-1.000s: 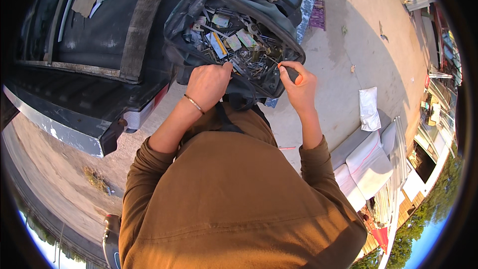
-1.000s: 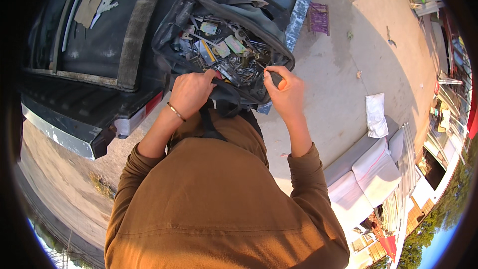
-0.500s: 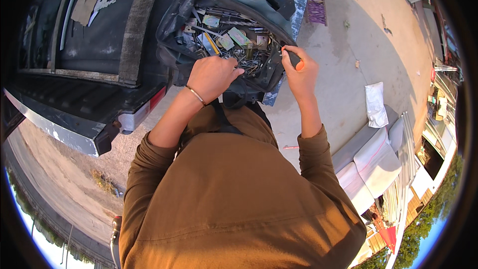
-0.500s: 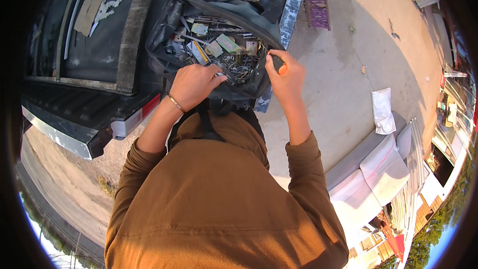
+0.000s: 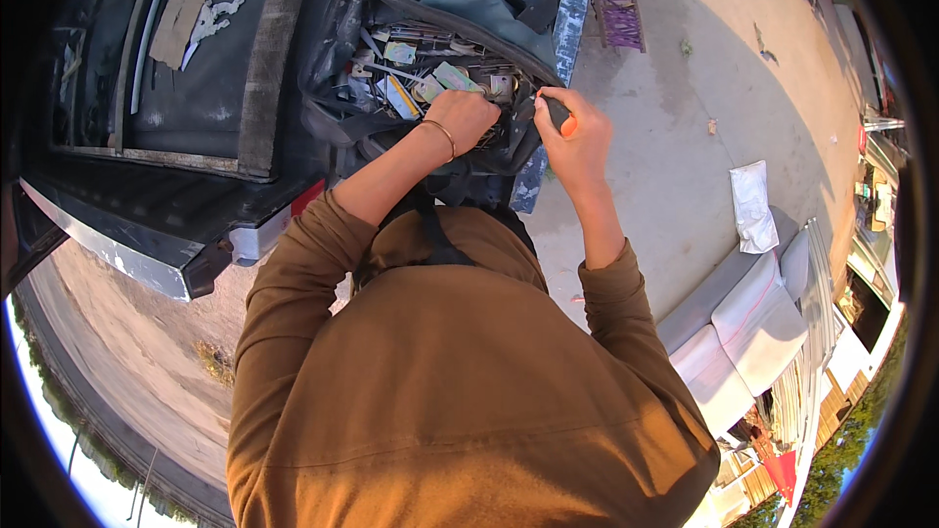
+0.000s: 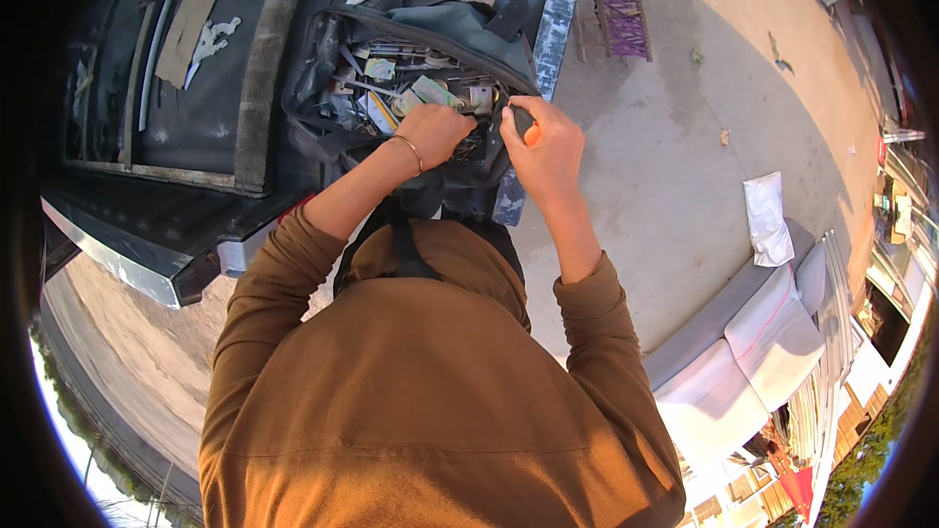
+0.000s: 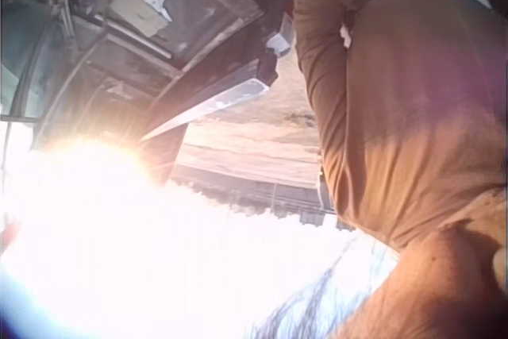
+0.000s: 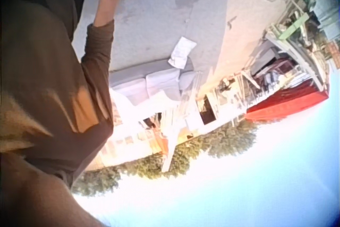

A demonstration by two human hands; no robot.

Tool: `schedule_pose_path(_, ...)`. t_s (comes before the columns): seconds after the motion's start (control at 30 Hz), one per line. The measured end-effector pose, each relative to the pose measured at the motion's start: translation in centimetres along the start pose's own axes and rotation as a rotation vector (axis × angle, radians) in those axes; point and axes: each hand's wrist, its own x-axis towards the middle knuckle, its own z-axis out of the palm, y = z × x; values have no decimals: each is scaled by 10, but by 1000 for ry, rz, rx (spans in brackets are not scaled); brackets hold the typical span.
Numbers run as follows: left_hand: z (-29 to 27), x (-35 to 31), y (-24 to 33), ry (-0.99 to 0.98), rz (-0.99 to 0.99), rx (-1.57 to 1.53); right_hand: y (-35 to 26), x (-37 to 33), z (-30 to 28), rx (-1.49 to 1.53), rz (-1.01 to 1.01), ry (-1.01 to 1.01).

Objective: The person opens a yellow toolbox in the back seat of a pickup truck, removes a roll of tape, and places it inside. They then retrieve a plastic bag containing screws, open it, and place it back. Finally, they take a black tool bag from the seat, walk to the truck bed, and search through its contents.

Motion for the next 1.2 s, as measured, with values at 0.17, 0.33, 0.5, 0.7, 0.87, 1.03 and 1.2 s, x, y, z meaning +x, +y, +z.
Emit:
schedule_pose_path(0.17, 7, 13, -9, 7, 107, 118, 0, -13, 0, 22, 39, -77)
schedule_pose_path(0.33, 1, 13, -17, 75, 172, 172, -7, -18, -7, -154, 68, -79)
schedule_pose_path(0.5, -28, 14, -53, 305, -5, 152, -11, -19, -26, -227, 179, -77)
schedule_pose_path(0.7, -18, 20, -50, 411, -121, 10, -9, -20, -15, -164, 233, -49)
schedule_pose_path(0.87, 3, 20, -43, 336, 75, -53, -9, -25, -23, 103, 310, -14)
schedule_pose_path(1.03, 11, 25, -33, 228, 71, 10, -5, -21, -1, 83, 228, 2)
schedule_pose_path(1.2, 4, 20, -41, 235, -46, -6, 4, -19, 10, 52, 242, 37)
